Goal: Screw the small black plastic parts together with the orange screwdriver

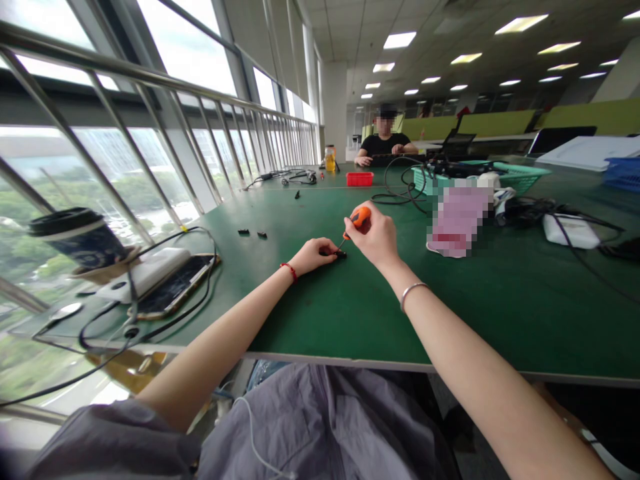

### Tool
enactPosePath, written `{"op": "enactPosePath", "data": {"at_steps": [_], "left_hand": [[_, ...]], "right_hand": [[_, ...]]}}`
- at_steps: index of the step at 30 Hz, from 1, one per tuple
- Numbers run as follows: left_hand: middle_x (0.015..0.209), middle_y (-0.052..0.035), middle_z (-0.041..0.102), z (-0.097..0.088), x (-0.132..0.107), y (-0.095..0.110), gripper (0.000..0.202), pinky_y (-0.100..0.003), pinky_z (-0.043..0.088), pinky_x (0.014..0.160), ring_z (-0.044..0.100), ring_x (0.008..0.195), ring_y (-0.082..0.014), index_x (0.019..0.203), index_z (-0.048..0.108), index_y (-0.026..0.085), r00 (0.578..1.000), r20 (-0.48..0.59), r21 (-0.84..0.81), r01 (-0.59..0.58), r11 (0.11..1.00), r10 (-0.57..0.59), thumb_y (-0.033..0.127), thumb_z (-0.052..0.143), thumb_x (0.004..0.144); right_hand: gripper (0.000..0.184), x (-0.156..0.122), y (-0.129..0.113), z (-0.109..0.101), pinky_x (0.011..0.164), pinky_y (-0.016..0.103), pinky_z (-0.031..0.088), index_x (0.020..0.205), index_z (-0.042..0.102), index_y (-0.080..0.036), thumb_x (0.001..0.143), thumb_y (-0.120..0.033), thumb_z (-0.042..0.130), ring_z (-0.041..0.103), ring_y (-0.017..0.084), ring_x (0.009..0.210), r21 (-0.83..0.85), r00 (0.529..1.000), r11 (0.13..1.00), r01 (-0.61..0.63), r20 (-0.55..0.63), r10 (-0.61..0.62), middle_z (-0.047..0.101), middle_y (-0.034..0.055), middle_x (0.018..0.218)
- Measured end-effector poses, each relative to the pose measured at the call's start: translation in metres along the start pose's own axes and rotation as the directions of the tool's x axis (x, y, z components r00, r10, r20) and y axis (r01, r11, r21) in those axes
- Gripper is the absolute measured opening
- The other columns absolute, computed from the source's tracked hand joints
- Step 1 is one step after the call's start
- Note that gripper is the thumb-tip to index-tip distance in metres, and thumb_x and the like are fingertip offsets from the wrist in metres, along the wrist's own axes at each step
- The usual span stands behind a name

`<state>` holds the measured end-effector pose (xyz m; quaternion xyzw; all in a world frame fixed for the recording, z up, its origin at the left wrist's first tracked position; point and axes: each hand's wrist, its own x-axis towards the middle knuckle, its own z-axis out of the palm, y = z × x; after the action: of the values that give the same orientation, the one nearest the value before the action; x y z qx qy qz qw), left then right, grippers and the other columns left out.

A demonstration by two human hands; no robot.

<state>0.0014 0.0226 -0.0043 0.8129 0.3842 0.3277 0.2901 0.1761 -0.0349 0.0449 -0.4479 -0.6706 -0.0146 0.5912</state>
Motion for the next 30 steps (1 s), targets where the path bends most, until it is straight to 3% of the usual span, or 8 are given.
{"op": "enactPosePath", "data": {"at_steps": [12, 15, 18, 20, 25, 30], "left_hand": [[0.077, -0.0037, 0.068, 0.0004, 0.0009, -0.0028, 0.013, -0.022, 0.049, 0.068, 0.059, 0.069, -0.0105, 0.081, 0.069, 0.011, 1.0, 0.001, 0.024, -0.012, 1.0, 0.012, 0.012, 0.062, 0.07], [0.076, -0.0032, 0.068, 0.0006, 0.0009, -0.0032, 0.012, -0.022, 0.048, 0.068, 0.059, 0.068, -0.0102, 0.08, 0.069, 0.011, 1.0, -0.002, 0.035, -0.009, 0.999, 0.01, 0.012, 0.062, 0.07], [0.076, -0.003, 0.068, 0.0011, 0.0009, -0.0034, 0.011, -0.022, 0.049, 0.068, 0.059, 0.069, -0.0105, 0.079, 0.068, 0.011, 1.0, -0.008, 0.03, -0.014, 0.999, 0.015, 0.013, 0.063, 0.07], [0.076, -0.0031, 0.068, 0.0013, 0.0009, -0.0032, 0.011, -0.022, 0.049, 0.068, 0.059, 0.069, -0.0105, 0.079, 0.068, 0.011, 1.0, -0.006, 0.025, -0.015, 1.0, 0.016, 0.013, 0.063, 0.07], [0.076, -0.0031, 0.068, 0.0008, 0.0007, -0.0021, 0.011, -0.022, 0.049, 0.069, 0.059, 0.068, -0.0101, 0.08, 0.068, 0.011, 1.0, 0.005, 0.015, -0.012, 1.0, 0.012, 0.013, 0.063, 0.07], [0.076, -0.0029, 0.068, 0.0002, 0.0005, -0.0017, 0.01, -0.022, 0.049, 0.069, 0.059, 0.069, -0.0102, 0.079, 0.068, 0.011, 1.0, 0.007, 0.012, -0.02, 1.0, 0.02, 0.013, 0.062, 0.07]], "right_hand": [[0.021, 0.002, -0.0013, -0.0008, 0.06, 0.028, 0.041, 0.071, 0.055, -0.022, 0.076, -0.042, 0.059, 0.049, 0.014, 0.057, -0.026, 0.998, 0.998, -0.049, 0.032, 0.05, 0.057, 0.0004, 0.065], [0.018, 0.0016, 0.0021, 0.0001, 0.06, 0.029, 0.042, 0.085, 0.058, -0.022, 0.072, -0.035, 0.06, 0.051, 0.014, 0.058, -0.004, 0.999, 1.0, -0.025, 0.044, 0.026, 0.058, -0.0005, 0.069], [0.036, 0.0008, 0.0051, 0.0016, 0.06, 0.03, 0.044, 0.106, 0.053, -0.023, 0.072, -0.032, 0.059, 0.056, 0.017, 0.063, 0.033, 0.998, 0.999, 0.002, 0.057, -0.004, 0.06, -0.0005, 0.076], [0.04, 0.0007, 0.005, 0.0021, 0.062, 0.031, 0.045, 0.11, 0.05, -0.023, 0.073, -0.035, 0.059, 0.058, 0.018, 0.065, 0.034, 0.999, 0.999, 0.001, 0.052, -0.003, 0.06, -0.0003, 0.077], [0.034, 0.001, -0.0002, 0.0007, 0.064, 0.03, 0.044, 0.098, 0.056, -0.023, 0.073, -0.046, 0.061, 0.054, 0.017, 0.059, -0.027, 0.996, 0.997, -0.077, 0.048, 0.078, 0.053, -0.0037, 0.06], [0.025, 0.0, -0.0022, 0.0004, 0.064, 0.028, 0.044, 0.089, 0.059, -0.023, 0.073, -0.041, 0.061, 0.053, 0.015, 0.061, 0.01, 0.996, 0.998, -0.064, 0.063, 0.063, 0.056, -0.0015, 0.068]]}}
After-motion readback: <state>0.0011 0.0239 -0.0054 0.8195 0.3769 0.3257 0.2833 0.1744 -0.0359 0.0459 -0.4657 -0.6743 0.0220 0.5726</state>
